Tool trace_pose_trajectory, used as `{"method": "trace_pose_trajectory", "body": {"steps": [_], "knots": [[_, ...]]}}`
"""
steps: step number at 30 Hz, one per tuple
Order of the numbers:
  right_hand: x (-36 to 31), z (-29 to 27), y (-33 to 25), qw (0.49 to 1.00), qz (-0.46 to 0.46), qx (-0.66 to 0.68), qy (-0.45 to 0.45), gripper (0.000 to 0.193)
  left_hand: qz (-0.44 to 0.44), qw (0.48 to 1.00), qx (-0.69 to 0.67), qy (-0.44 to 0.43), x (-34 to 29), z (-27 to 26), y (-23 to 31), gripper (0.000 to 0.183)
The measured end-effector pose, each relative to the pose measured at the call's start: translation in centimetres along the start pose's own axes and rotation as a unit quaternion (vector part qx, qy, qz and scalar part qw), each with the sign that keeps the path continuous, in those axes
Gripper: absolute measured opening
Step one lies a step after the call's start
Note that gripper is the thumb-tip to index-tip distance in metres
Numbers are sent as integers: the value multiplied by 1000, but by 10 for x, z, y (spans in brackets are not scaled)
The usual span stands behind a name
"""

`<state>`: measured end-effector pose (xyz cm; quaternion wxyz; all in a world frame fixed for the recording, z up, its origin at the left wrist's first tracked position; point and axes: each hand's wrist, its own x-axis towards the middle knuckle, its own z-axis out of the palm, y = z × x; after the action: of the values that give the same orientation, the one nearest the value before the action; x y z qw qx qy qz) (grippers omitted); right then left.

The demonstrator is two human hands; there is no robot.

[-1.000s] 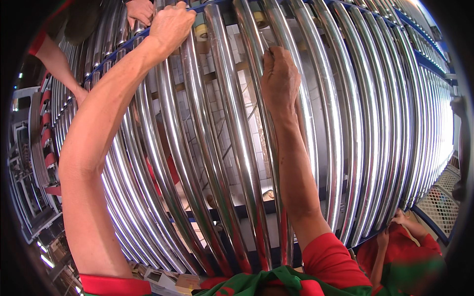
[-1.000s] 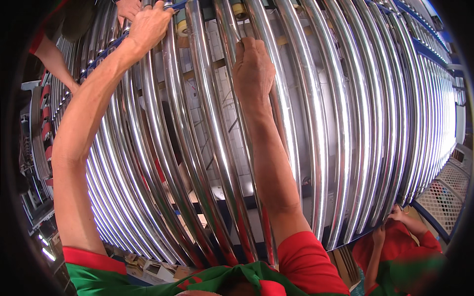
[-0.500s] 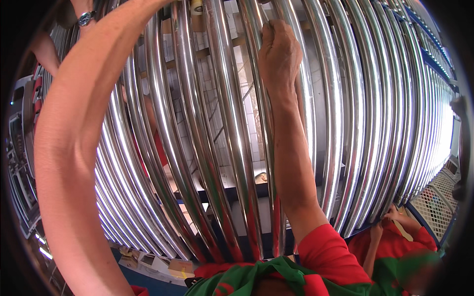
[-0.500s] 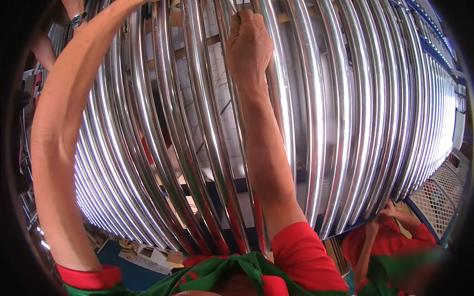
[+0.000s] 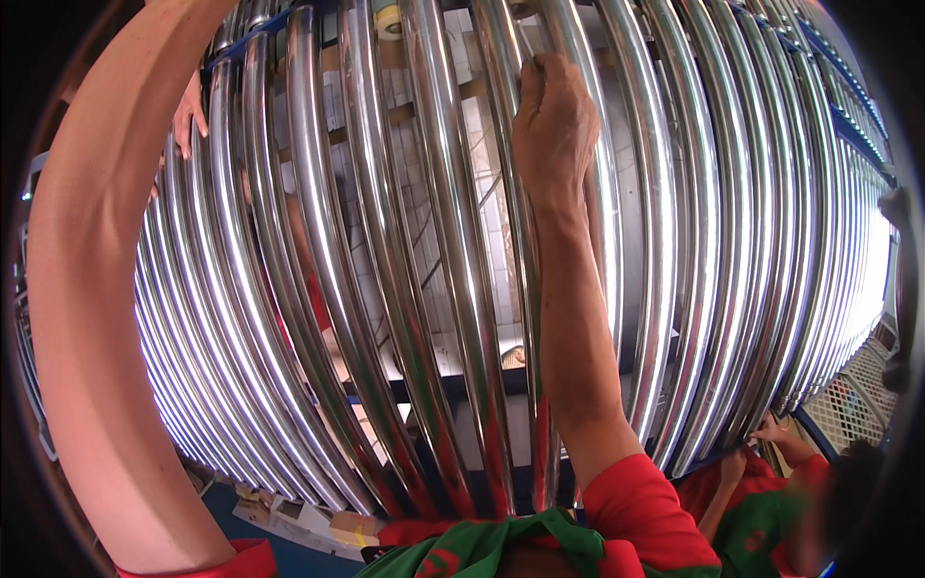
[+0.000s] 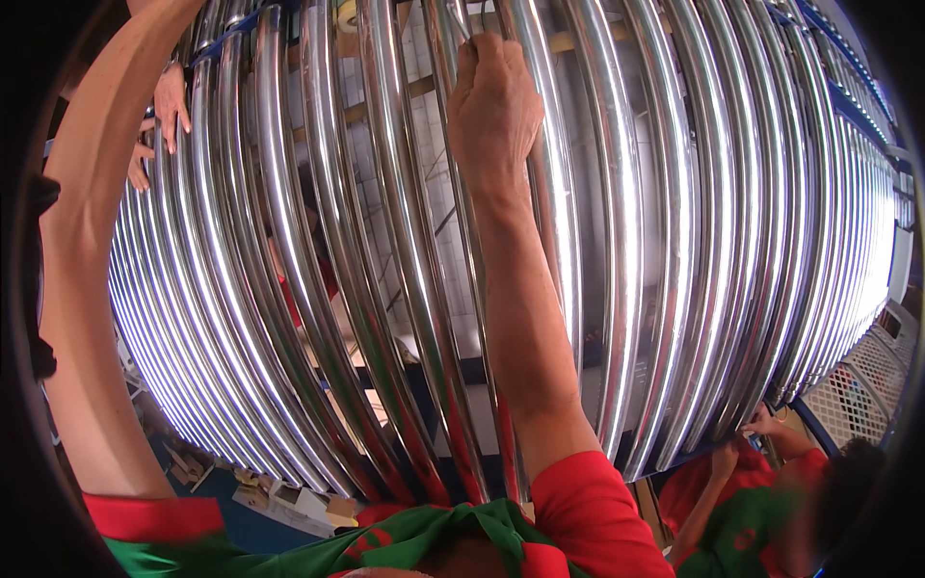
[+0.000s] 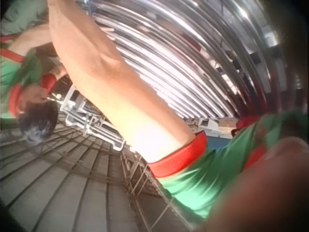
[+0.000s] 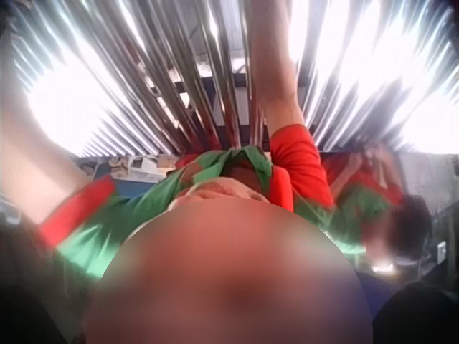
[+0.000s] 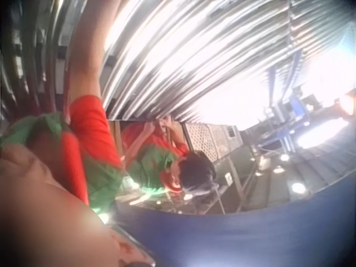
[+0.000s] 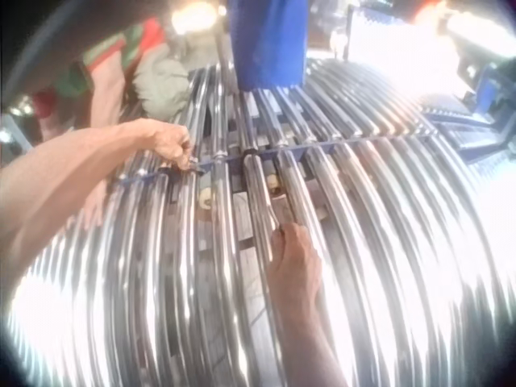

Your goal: The person works on a large cylindrical drum of metal mattress spring coils, pressing and aligning the coils by hand and threading a blue strap around the drum. They use a small hand tool to fasten the strap and continue adjusting coils along the drum.

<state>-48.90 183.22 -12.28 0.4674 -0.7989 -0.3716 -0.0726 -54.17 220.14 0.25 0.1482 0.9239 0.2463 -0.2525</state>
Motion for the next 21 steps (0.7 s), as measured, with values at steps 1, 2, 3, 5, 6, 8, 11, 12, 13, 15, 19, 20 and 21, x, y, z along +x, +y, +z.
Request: {"method": "trace_pose_trajectory", "body": {"steps": [1,2,3,5,6,8,11,12,13,15,19,20,21], "knots": [[0,0,0,1000,-1,2,6,13,22,999,-20,-17,0,-3,1,27],[-1,-1,-1,1000,7,4,-1,13,36,998,46,-14,0,-3,6,24],[-1,-2,-1,1000,7,6,-3,13,49,992,113,-7,-2,-3,12,22],[-2,-2,-1,1000,11,4,-7,13,48,963,263,38,-10,5,26,19],[-2,-1,-1,1000,4,1,-1,13,35,935,345,79,-13,17,33,18],[-1,-1,-1,1000,12,-4,-13,13,33,898,419,126,-27,32,42,19],[-1,-2,-2,1000,12,-2,-10,13,66,901,405,145,-42,41,50,19],[0,-2,-3,1000,7,0,-2,13,59,896,416,145,-41,42,55,20],[0,-3,-3,1000,19,-5,-13,15,55,893,425,138,-40,43,60,20],[0,-5,-4,999,28,-8,-21,19,23,906,406,114,-36,50,70,21],[0,-5,-4,999,37,21,-14,19,-36,906,362,216,-27,93,90,20],[0,-5,-4,999,30,17,-15,18,-45,912,345,216,-27,99,92,20],[0,-5,-5,999,26,12,-16,18,-52,918,329,214,-26,103,94,21]]}}
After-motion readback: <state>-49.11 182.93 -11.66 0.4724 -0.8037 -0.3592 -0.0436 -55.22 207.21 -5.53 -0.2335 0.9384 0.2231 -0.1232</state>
